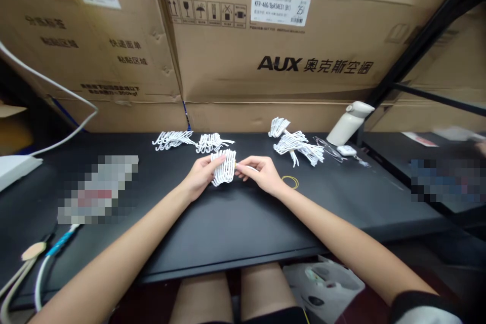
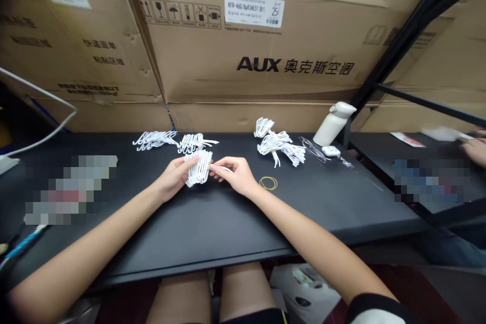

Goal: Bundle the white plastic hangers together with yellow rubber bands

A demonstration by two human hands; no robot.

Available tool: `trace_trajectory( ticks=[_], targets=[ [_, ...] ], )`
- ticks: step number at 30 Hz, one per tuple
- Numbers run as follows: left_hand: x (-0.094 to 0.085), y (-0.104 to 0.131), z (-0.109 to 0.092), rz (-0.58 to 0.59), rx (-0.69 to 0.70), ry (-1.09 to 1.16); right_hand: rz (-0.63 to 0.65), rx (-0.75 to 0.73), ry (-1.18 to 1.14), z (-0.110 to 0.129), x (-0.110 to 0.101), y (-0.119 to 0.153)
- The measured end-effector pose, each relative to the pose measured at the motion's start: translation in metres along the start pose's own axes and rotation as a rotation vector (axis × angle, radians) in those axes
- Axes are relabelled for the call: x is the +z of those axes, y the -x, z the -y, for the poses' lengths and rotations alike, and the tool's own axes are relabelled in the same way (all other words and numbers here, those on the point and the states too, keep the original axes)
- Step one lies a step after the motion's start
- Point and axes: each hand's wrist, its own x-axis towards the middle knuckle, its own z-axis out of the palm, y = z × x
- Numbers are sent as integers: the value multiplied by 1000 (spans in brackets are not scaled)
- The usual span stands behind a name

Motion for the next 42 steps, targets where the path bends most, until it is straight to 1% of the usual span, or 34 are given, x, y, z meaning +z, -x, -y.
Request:
trace_trajectory(
  ticks=[4, 8, 12, 16, 18, 22, 25, 27, 29, 32, 35, 38, 42],
  targets=[
    [0, 1, -2, 12, -8, 9, 19, -47, 78, 3, 1, 3],
    [-1, 0, -2, -17, 0, 17, 5, -189, 232, 3, 1, 5],
    [2, -1, -2, -53, -11, 75, -60, -308, 407, 3, 1, 7],
    [5, 0, -5, -84, -28, 131, -114, -354, 438, 5, 0, 7],
    [5, 1, -6, -69, -64, 121, -127, -367, 452, 6, -1, 8],
    [3, 1, -6, 4, -147, 116, -167, -380, 486, 5, 0, 9],
    [2, -1, -6, 60, -150, 158, -214, -350, 462, 4, -3, 7],
    [2, -2, -6, 66, -132, 168, -282, -338, 450, 4, -9, 4],
    [1, -2, -6, 50, -126, 164, -393, -346, 441, 6, -20, -2],
    [0, -1, -7, 49, -139, 147, -594, -352, 407, 8, -43, -12],
    [0, 0, -7, 64, -141, 134, -724, -360, 465, 8, -65, -19],
    [0, 1, -8, 61, -138, 129, -763, -365, 551, 6, -80, -22],
    [-1, 0, -7, 64, -141, 116, -725, -355, 670, -1, -88, -23]
  ],
)
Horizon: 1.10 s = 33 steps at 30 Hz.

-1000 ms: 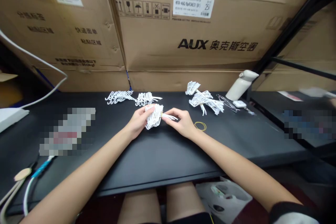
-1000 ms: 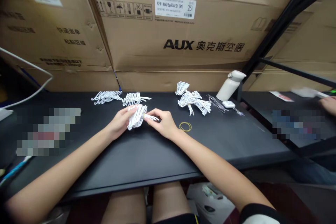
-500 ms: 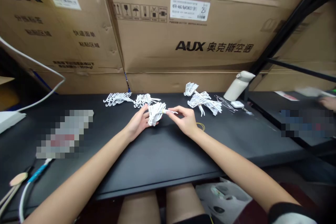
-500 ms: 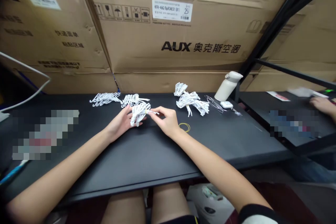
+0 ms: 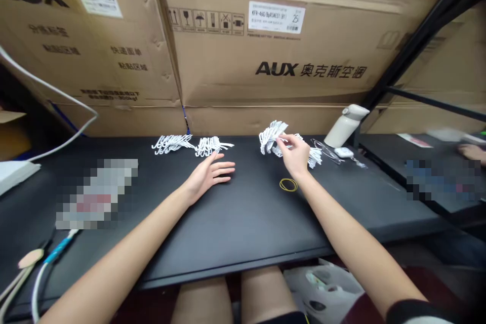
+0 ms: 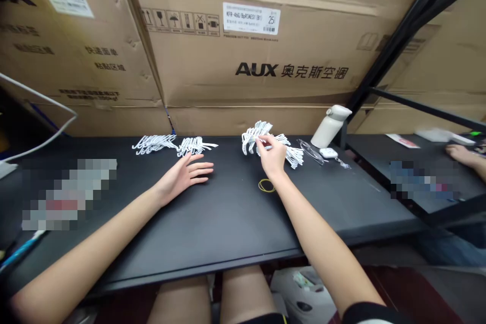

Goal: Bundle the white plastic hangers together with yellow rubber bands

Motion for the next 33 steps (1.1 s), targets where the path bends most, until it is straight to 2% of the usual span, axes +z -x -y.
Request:
trace_trajectory(
  ticks=[3, 8, 14, 17, 21, 24, 29, 33],
  targets=[
    [-1, -1, 1, -3, 1, 1, 18, 2, 25, -8, 3, 0],
    [-3, -3, 2, 20, 2, -10, 22, 91, 39, -20, 7, -1],
    [-4, -4, 3, 49, 1, -34, 56, -50, 187, -25, 10, -1],
    [-4, -4, 3, 46, 1, -38, 89, -75, 101, -25, 13, -4],
    [-4, -3, 3, 38, 1, -43, 79, 43, -146, -21, 17, -8],
    [-4, -2, 2, 45, 7, -46, 123, 95, -249, -18, 18, -8],
    [-4, -2, 3, 52, 17, -54, 203, 7, -151, -14, 18, -1],
    [-4, -1, 3, 63, 22, -68, 209, -189, 20, -4, 19, 8]
  ],
)
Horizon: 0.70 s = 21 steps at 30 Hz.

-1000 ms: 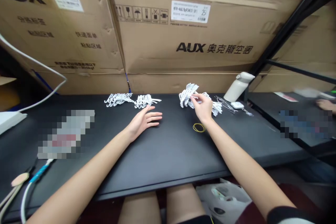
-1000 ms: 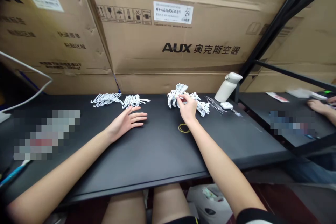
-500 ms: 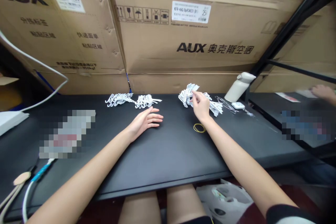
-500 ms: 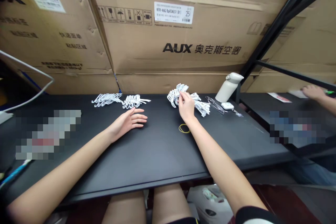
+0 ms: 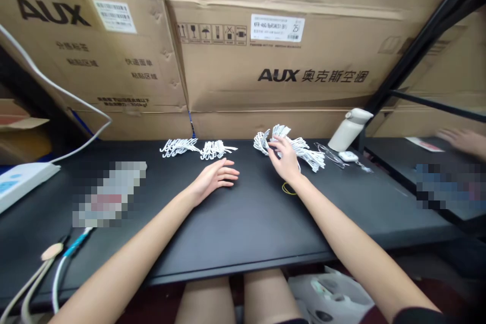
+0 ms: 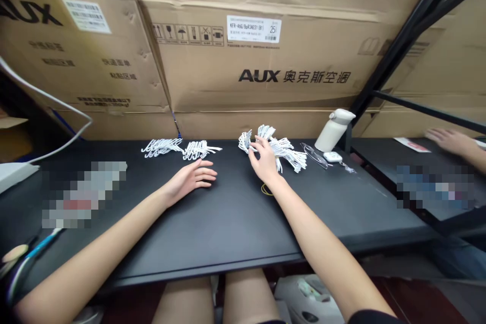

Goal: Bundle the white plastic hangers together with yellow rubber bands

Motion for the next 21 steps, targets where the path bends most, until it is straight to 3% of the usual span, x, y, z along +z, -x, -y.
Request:
trace_trajectory(
  ticks=[4, 6, 8, 11, 14, 18, 21],
  targets=[
    [1, 1, 1, 23, 18, -37, -87, -96, 116, 16, 7, 6],
    [1, 2, 1, 32, 21, -53, 23, -154, 82, 21, 10, 8],
    [0, 2, 2, 36, 24, -59, 213, -187, 15, 22, 14, 9],
    [0, 1, 3, 37, 32, -56, 364, -56, -90, 15, 17, 7],
    [-1, 1, 4, 30, 35, -44, 353, 89, -125, 3, 17, 6],
    [-1, 0, 6, 8, 46, -55, 298, 115, -64, -11, 13, 7],
    [1, -1, 6, 5, 38, -118, 172, 177, -88, -14, 8, 2]
  ],
)
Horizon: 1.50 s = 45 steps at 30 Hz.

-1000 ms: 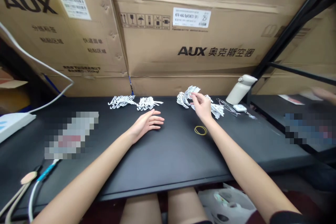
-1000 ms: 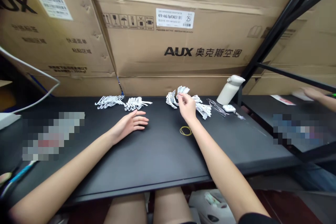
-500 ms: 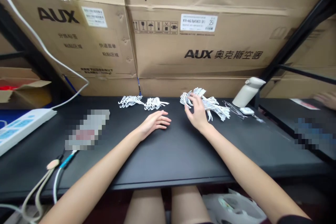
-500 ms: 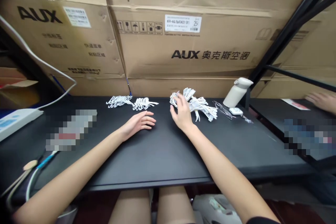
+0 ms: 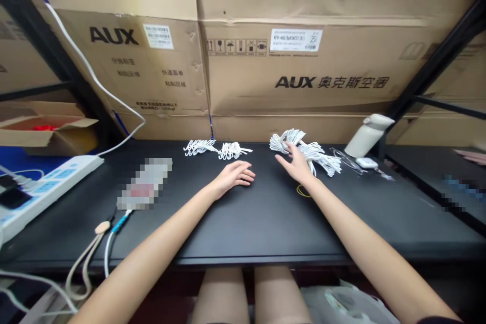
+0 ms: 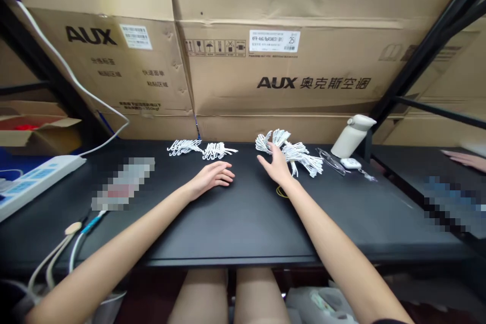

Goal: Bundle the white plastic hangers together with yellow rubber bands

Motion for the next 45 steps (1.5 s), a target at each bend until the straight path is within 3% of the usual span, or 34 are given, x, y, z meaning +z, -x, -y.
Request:
trace_trajectory(
  ticks=[3, 6, 8, 10, 12, 14, 19, 23, 26, 29, 32, 36, 40, 45],
  targets=[
    [-1, 1, -4, -18, -13, -119, -168, 101, -172, 8, -8, -8],
    [-11, 1, -10, -89, 49, -248, -170, 148, -348, 20, -9, -9],
    [-24, 0, -13, -219, 162, -346, -100, 139, -396, 29, -2, -3],
    [-39, -1, -13, -513, 392, -508, 10, 108, -396, 37, 11, 4],
    [-52, -3, -11, -664, 549, -690, 100, 94, -333, 43, 28, 9],
    [-60, -6, -5, -629, 612, -883, 190, 63, -235, 47, 46, 8],
    [-59, -17, 12, -464, 645, -1219, 258, -133, 70, 49, 85, -18],
    [-59, -26, 17, -414, 585, -1281, 409, -192, 125, 47, 109, -34],
    [-59, -22, 14, -392, 592, -1264, 408, -212, 141, 50, 118, -32],
    [-55, -9, 4, -398, 599, -1284, 361, -213, 131, 55, 113, -18],
    [-47, 5, -9, -375, 551, -1295, 361, -238, 101, 63, 94, 0],
    [-36, 12, -21, -333, 551, -1307, 450, -229, -1, 71, 66, 19],
    [-31, 11, -15, -208, 664, -1336, 507, -180, -177, 68, 52, 26],
    [-33, 6, -2, -6, 682, -1348, 394, -20, -292, 55, 56, 24]
  ],
)
